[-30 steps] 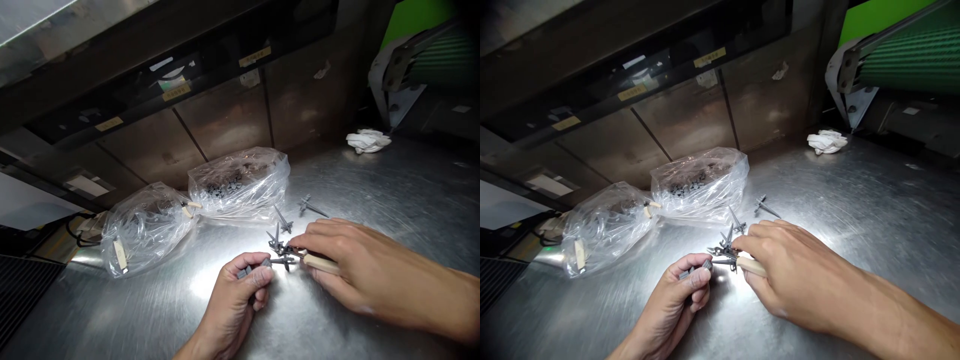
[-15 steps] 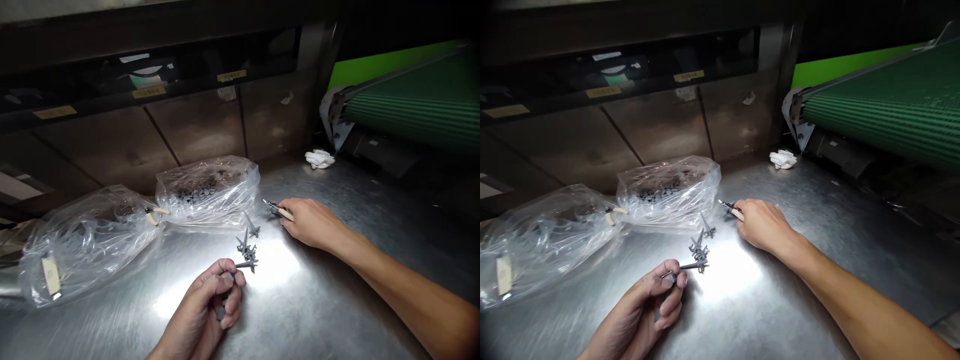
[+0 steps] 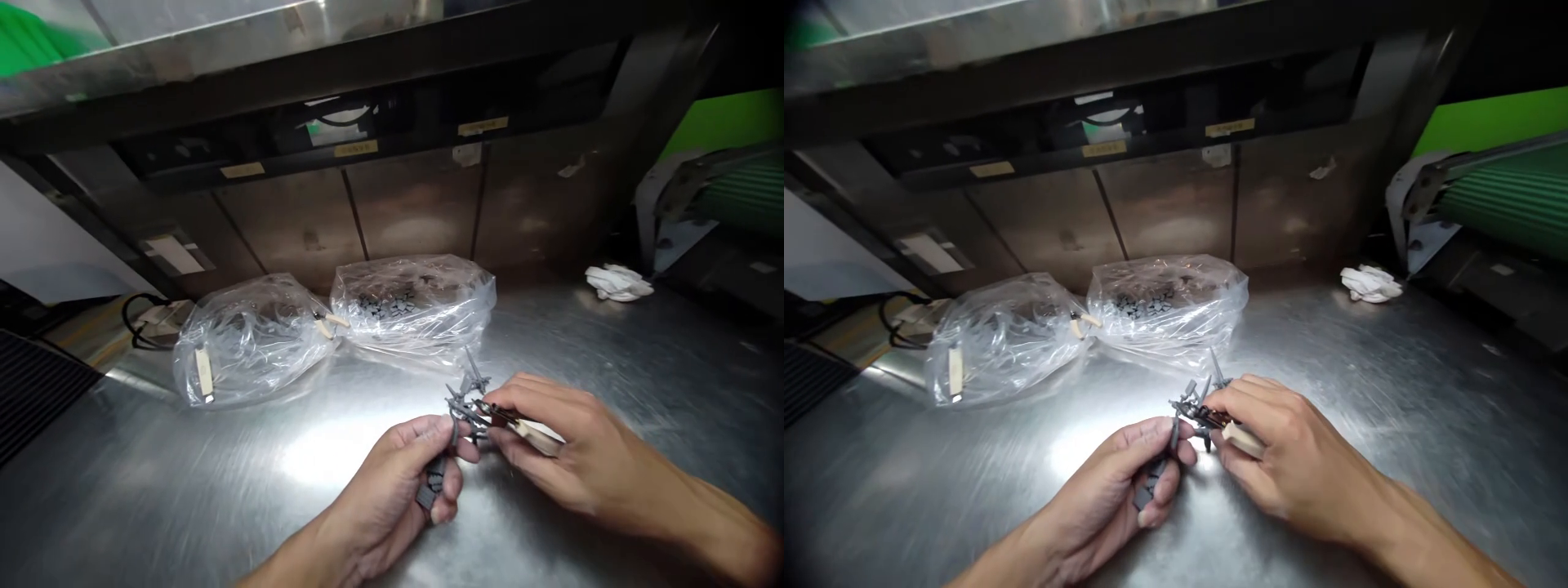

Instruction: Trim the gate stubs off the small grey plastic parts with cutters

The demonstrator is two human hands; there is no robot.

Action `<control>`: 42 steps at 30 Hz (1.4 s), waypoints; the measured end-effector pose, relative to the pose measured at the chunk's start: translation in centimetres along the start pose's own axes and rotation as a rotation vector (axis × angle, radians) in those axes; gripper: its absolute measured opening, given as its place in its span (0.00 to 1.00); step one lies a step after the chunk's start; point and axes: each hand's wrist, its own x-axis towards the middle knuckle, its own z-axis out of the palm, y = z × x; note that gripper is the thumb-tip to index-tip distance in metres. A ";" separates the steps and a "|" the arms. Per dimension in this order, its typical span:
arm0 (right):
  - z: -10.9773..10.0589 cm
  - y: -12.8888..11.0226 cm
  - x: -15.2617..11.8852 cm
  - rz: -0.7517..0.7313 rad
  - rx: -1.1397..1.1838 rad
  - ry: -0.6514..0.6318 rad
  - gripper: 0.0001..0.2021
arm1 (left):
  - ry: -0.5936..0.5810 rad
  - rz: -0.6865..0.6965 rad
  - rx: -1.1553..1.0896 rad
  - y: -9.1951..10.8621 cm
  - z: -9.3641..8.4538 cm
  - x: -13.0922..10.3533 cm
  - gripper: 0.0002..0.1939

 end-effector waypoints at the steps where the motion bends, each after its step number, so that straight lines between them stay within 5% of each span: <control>1: 0.1 0.0 0.0 -0.015 -0.018 0.008 0.07 | -0.006 -0.003 -0.009 0.1 0.0 -0.1 0.23; 8: -1.0 1.2 -0.7 -0.007 -0.023 -0.073 0.10 | 0.039 0.012 -0.045 0.5 -0.1 -0.2 0.19; 13: -1.6 1.0 -1.3 0.051 -0.004 -0.267 0.15 | 0.072 0.052 -0.054 0.5 -0.1 0.0 0.17; 21: -1.3 1.2 -1.2 0.154 -0.107 -0.377 0.08 | 0.053 0.067 -0.071 0.3 -0.1 -0.1 0.19; 33: -0.6 1.0 -1.3 0.126 -0.080 -0.355 0.11 | 0.022 0.058 -0.027 0.2 -0.1 -0.1 0.19; 42: 0.1 0.8 -2.0 0.018 -0.281 -0.205 0.12 | 0.011 0.064 -0.059 0.1 -0.1 -0.2 0.14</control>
